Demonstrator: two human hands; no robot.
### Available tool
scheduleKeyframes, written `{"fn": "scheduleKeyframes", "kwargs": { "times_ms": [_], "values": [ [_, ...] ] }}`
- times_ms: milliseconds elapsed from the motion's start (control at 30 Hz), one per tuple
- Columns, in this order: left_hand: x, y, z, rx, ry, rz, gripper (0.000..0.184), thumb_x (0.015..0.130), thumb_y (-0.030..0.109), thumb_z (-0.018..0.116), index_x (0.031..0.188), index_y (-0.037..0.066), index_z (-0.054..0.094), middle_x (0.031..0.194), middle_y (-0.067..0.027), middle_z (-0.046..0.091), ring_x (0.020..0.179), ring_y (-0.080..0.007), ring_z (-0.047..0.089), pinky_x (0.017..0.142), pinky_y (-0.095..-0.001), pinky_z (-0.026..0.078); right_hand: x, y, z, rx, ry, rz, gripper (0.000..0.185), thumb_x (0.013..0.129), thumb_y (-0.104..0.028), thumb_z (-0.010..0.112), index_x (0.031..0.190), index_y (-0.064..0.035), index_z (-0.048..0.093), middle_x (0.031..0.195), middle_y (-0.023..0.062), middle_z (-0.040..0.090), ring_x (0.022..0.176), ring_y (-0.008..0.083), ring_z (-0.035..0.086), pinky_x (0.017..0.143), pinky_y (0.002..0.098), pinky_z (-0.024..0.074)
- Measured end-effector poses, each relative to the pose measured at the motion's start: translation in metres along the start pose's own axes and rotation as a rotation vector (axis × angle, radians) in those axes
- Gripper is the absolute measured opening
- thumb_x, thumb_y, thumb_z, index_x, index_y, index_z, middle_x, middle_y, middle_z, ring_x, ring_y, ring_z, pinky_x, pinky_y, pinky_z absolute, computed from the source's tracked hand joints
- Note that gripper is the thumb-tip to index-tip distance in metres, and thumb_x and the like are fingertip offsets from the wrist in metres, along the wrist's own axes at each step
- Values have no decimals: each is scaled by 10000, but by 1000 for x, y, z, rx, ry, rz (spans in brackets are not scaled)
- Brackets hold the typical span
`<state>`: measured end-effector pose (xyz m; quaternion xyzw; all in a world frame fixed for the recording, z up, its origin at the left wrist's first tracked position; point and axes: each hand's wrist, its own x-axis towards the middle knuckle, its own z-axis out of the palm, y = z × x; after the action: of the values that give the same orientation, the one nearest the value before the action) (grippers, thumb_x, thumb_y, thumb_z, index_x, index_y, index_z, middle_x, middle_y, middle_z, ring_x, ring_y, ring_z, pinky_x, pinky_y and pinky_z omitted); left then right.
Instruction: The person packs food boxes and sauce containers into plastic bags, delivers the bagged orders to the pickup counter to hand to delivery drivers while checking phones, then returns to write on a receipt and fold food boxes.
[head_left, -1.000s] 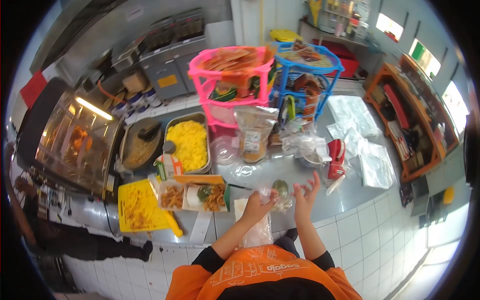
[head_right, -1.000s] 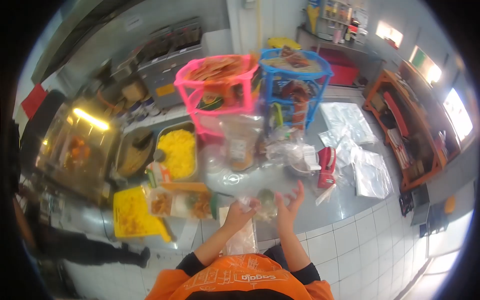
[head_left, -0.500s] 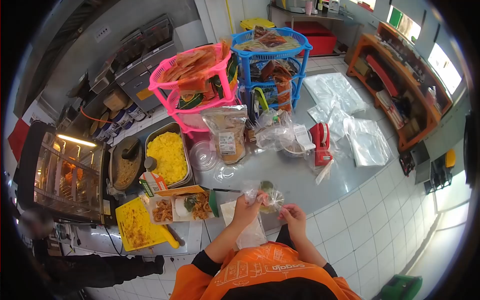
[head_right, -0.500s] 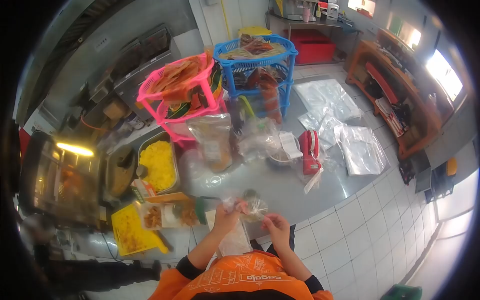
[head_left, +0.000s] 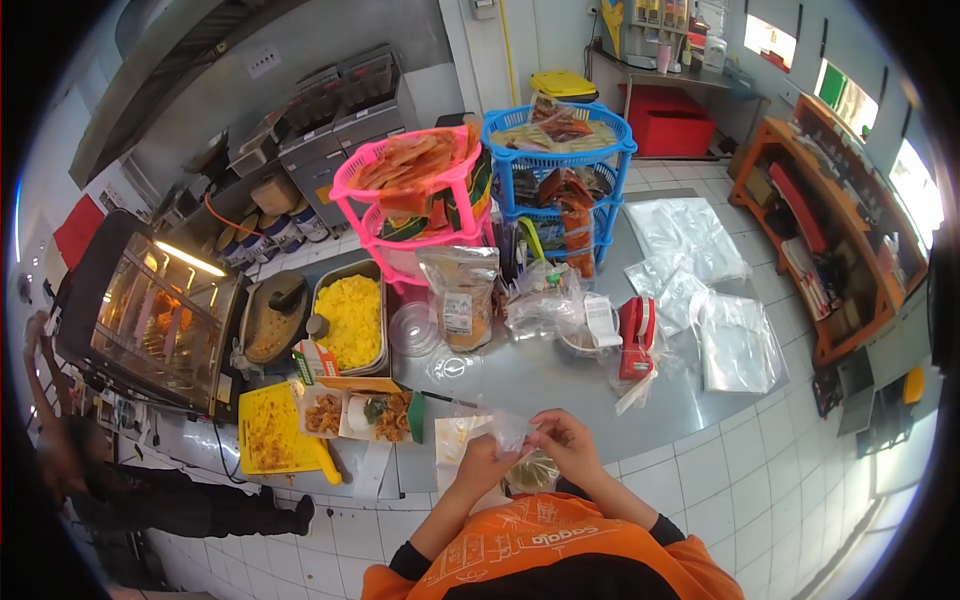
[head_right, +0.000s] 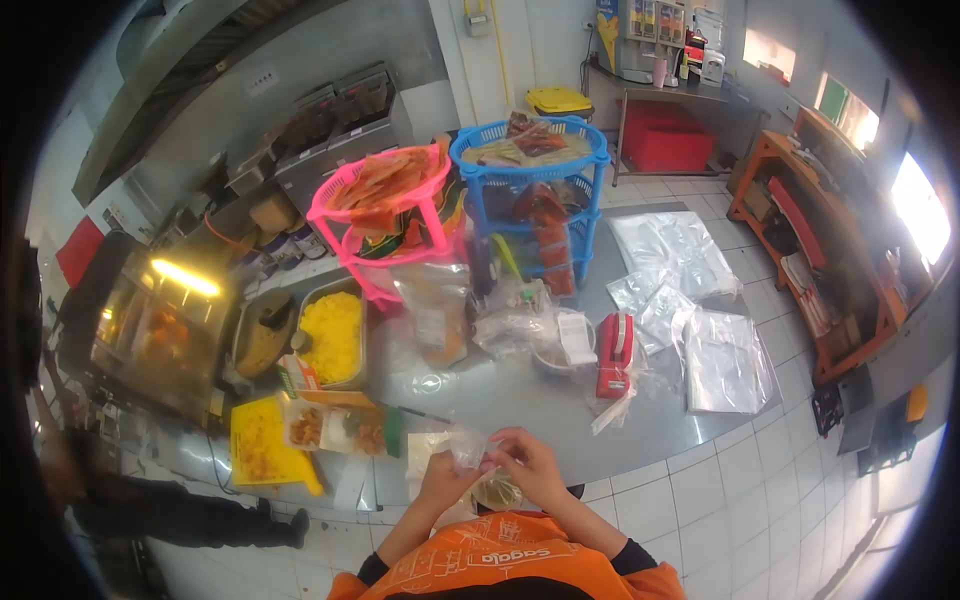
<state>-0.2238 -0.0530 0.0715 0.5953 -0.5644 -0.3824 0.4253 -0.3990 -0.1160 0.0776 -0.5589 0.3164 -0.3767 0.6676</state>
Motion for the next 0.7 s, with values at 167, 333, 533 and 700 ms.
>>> {"fn": "scheduleKeyframes", "kwargs": {
  "times_ms": [167, 333, 533, 700],
  "values": [
    [-14, 15, 4, -81, 214, -73, 198, 841, 105, 704, 1018, 16, 711, 925, -106, 722, 872, -182, 686, 749, -303, 520, -1, 13, -6, -270, -89, -66, 208, 865, -73, 692, 1066, -30, 660, 835, 29, 636, 764, 106, 597, 698, 253, 493],
    [-21, 13, 16, -83, 341, -96, 183, 854, 89, 697, 1019, 8, 711, 927, -104, 724, 866, -170, 685, 751, -290, 519, 2, 21, -12, -337, -186, -110, 110, 838, -107, 723, 924, -39, 721, 844, 52, 644, 767, 146, 623, 711, 268, 501],
    [-26, 6, 18, -47, 393, -100, 166, 841, 73, 704, 993, 4, 703, 873, -71, 718, 801, -125, 666, 725, -264, 511, 8, 24, -25, -197, -239, -39, 144, 878, -126, 667, 968, -14, 673, 891, 91, 650, 827, 187, 629, 725, 302, 512],
    [-20, 22, 22, -29, 474, -206, 129, 820, 68, 693, 927, -3, 687, 852, -46, 706, 772, -94, 645, 709, -252, 503, 10, 39, -23, -84, -537, -130, 168, 883, -192, 653, 964, -45, 656, 909, 59, 662, 921, 196, 614, 877, 357, 444]
  ]
}}
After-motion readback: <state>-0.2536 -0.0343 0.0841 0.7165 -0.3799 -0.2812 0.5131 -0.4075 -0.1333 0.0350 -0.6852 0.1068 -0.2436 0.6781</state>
